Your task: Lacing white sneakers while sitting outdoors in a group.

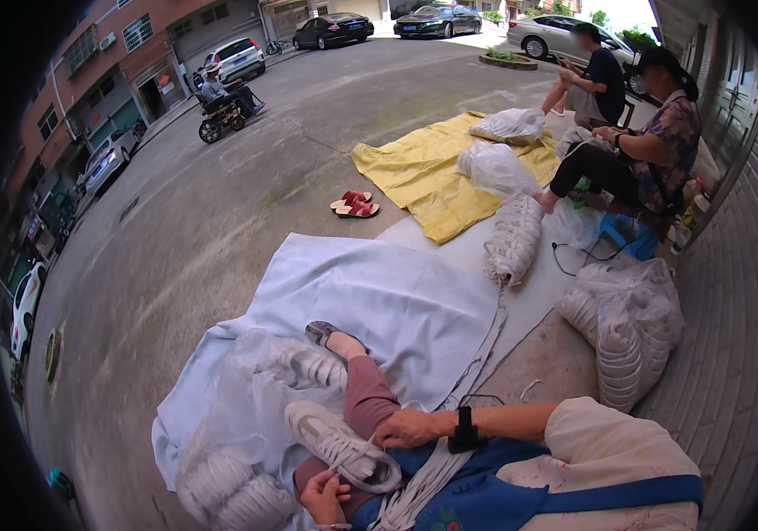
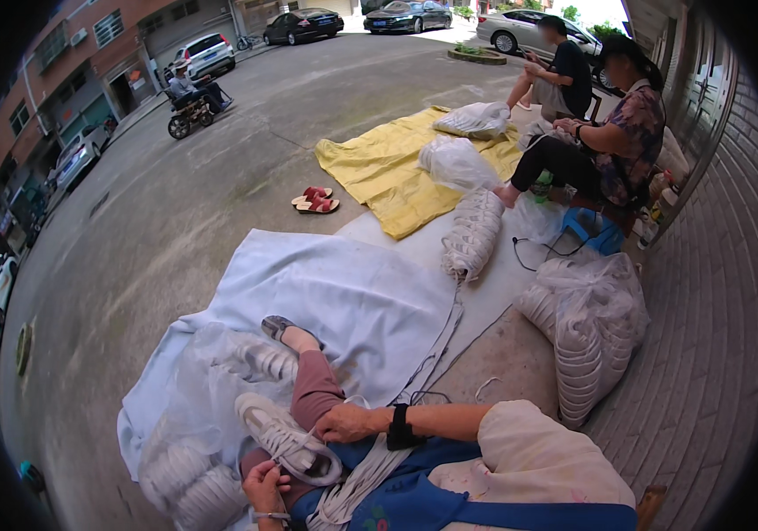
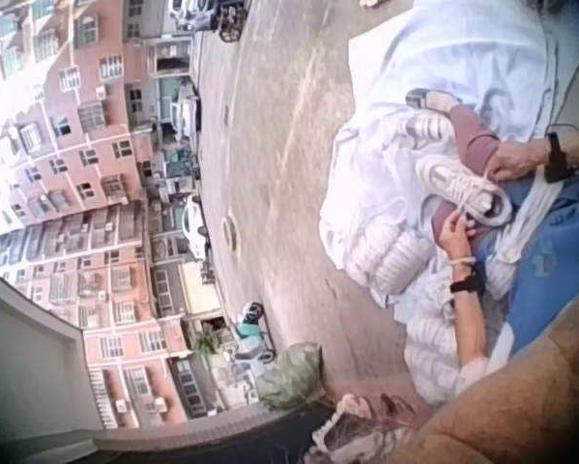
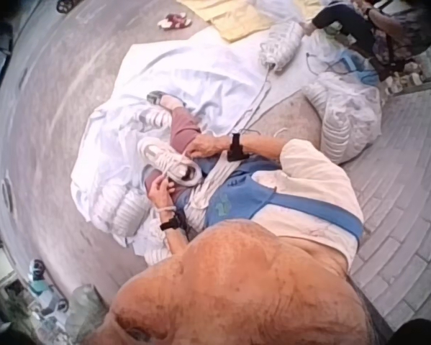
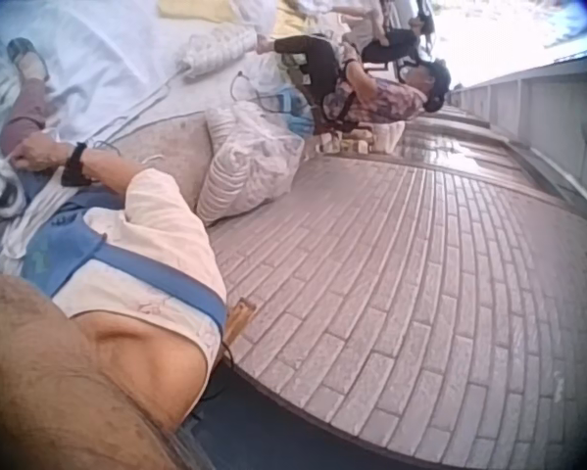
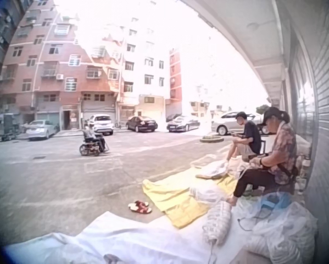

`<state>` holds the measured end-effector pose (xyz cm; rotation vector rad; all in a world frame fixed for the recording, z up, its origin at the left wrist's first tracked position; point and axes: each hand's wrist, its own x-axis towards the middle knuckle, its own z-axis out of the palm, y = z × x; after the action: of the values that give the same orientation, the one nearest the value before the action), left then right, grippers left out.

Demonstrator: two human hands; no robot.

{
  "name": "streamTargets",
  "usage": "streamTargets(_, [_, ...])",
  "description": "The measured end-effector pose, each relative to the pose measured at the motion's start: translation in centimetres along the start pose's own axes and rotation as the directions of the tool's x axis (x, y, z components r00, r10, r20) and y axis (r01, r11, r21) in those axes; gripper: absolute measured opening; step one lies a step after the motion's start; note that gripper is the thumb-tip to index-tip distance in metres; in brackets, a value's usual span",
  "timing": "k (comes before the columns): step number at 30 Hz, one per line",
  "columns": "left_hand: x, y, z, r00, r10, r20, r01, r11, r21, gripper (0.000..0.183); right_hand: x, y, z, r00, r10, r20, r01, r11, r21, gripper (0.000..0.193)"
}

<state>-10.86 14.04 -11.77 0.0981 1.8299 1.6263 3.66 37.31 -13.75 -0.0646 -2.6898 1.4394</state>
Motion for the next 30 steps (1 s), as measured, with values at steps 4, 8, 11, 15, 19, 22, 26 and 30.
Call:
streamTargets(4, [0.12,-0.12,-0.03,1.0,0.001,-0.001,-0.001,1.0,0.002,0.015,-0.05,-0.06,-0.1,1.0,0.008,-0.004,-0.008,1.0,0.0,0.015])
streamTargets(8, [-0.09,0.01,0.07,1.0,-0.012,-0.007,0.012,1.0,-0.01,0.014,0.07,-0.2,-0.09,1.0,0.027,0.015,-0.027,1.0,0.0,0.016])
streamTargets(11, [-0.15,0.24,0.19,1.0,-0.014,-0.013,0.014,1.0,0.0,0.014,0.11,-0.43,-0.25,0.999,0.036,0.021,-0.036,0.999,-0.003,0.016])
streamTargets(15, [-0.3,0.39,0.03,0.999,-0.037,-0.03,0.037,0.999,0.01,0.015,0.3,-0.27,-0.07,0.999,0.032,0.037,-0.031,0.999,-0.02,0.014])
streamTargets(19, [-0.25,0.29,0.29,1.0,0.007,0.008,-0.007,1.0,-0.008,0.014,0.07,-0.11,-0.28,0.997,0.07,0.042,-0.068,0.996,-0.057,0.014])
streamTargets(22, [0.15,-0.06,0.23,0.999,0.012,0.032,-0.011,1.0,-0.027,0.014,0.01,0.23,-0.22,0.996,0.072,0.054,-0.069,0.996,-0.055,0.015])
streamTargets(26, [0.06,-0.11,0.08,1.0,-0.009,0.016,0.009,1.0,-0.013,0.015,0.14,0.46,0.24,0.999,0.032,0.038,-0.03,0.998,-0.055,0.015])
streamTargets(30, [-0.24,0.15,0.17,1.0,-0.004,-0.009,0.004,1.0,-0.008,0.012,0.2,0.45,0.27,0.999,0.023,0.05,-0.02,0.998,-0.061,0.016])
